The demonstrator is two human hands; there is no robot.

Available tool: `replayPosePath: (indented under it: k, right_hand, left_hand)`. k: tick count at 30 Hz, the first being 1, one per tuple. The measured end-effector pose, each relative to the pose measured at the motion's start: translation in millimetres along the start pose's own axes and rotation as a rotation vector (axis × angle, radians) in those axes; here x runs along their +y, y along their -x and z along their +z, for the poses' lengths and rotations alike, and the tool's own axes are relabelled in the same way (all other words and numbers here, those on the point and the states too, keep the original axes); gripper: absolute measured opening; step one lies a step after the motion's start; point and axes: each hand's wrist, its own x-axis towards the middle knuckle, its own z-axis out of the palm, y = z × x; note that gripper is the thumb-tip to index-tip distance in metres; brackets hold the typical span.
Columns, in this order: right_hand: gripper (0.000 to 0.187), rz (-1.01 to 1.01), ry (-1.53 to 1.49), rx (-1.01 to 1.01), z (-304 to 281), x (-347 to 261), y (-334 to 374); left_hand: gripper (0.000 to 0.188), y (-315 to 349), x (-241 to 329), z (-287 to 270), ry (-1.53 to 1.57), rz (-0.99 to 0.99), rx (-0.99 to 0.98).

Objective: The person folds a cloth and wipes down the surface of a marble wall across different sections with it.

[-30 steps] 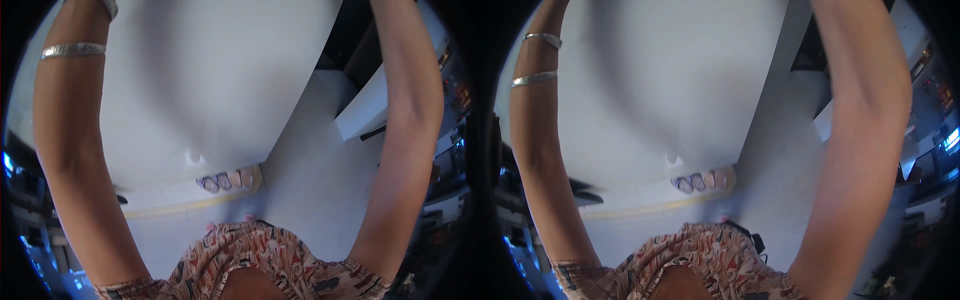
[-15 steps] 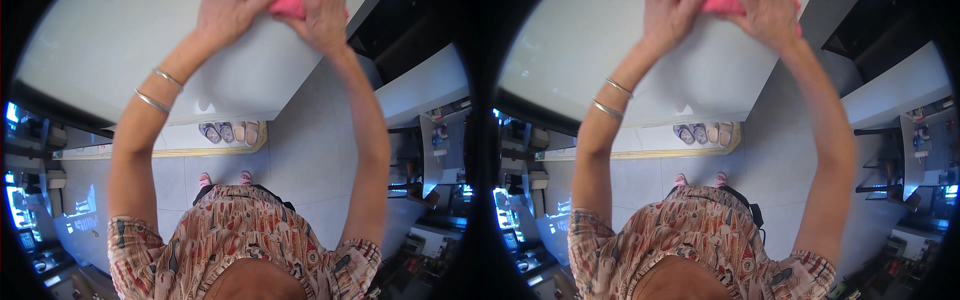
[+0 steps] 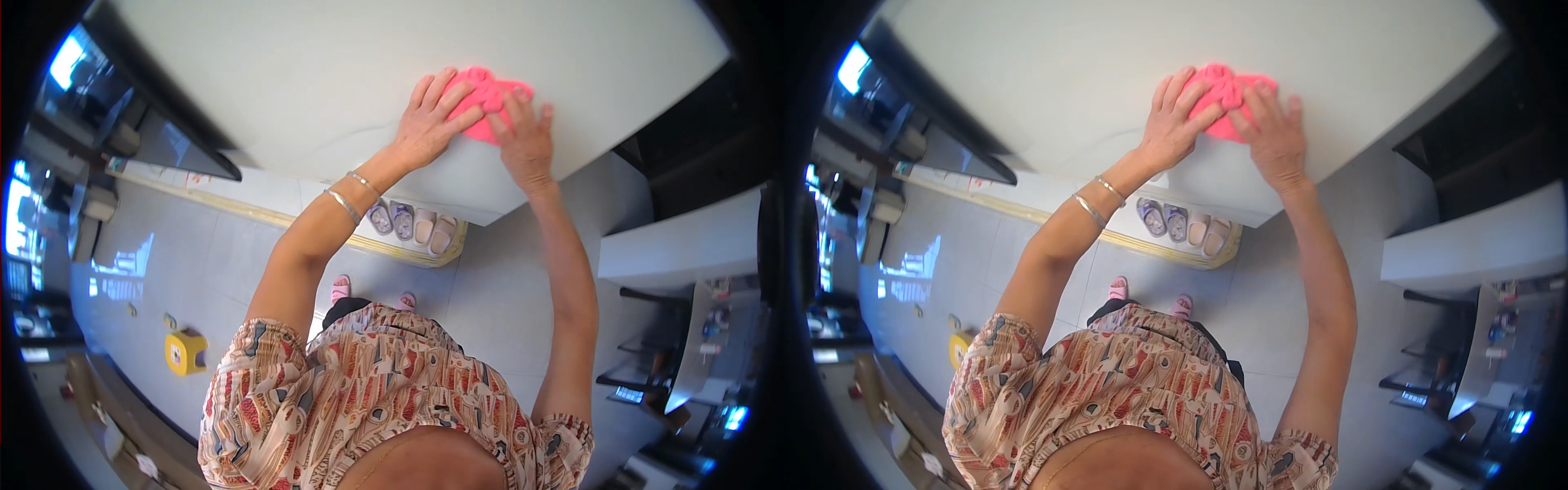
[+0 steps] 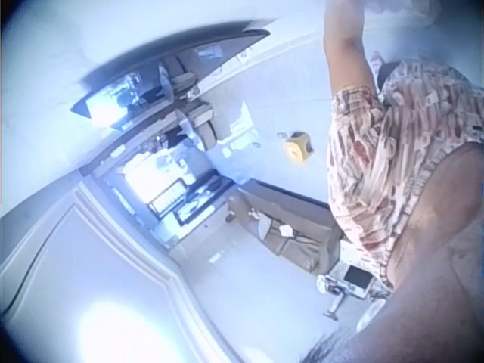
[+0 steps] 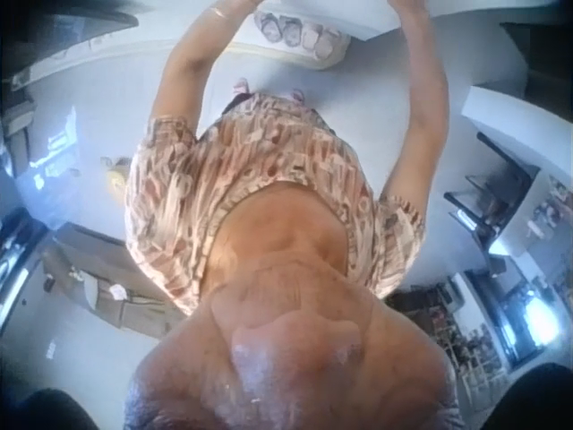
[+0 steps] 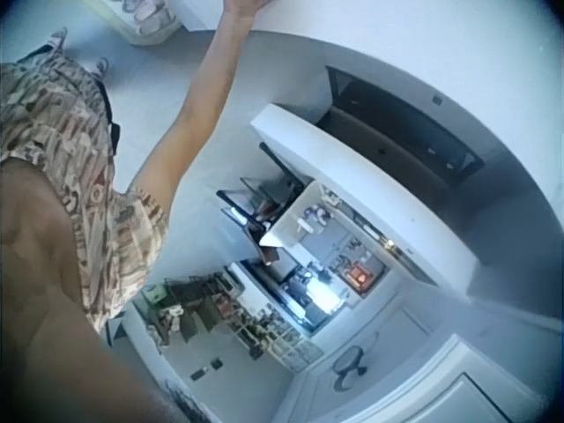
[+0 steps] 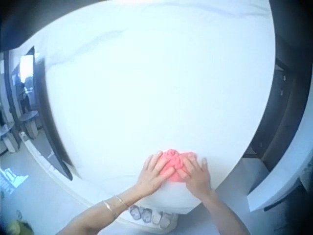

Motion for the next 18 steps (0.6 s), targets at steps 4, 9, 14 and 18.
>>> replayPosePath:
  k: [4, 9, 14, 18]
  right_hand:
    - [0.047, -0.018, 0.03, 0.134, -19, -10, -96]
    - [0.071, -0.062, -0.095, 0.208, -22, -57, -205]
    - [0.068, -0.207, -0.11, 0.159, 28, -129, -257]
    - [0.052, -0.386, -0.081, 0.071, 94, -196, -247]
  left_hand:
    - [0.056, -36, -35, -42, -0.15, -0.129, 0.124]
    - [0.056, -41, -101, -112, -0.366, -0.242, 0.261]
    - [0.073, 15, -145, -150, -0.363, -0.51, 0.26]
    - [0.072, 109, -173, -136, -0.24, -0.674, 0.25]
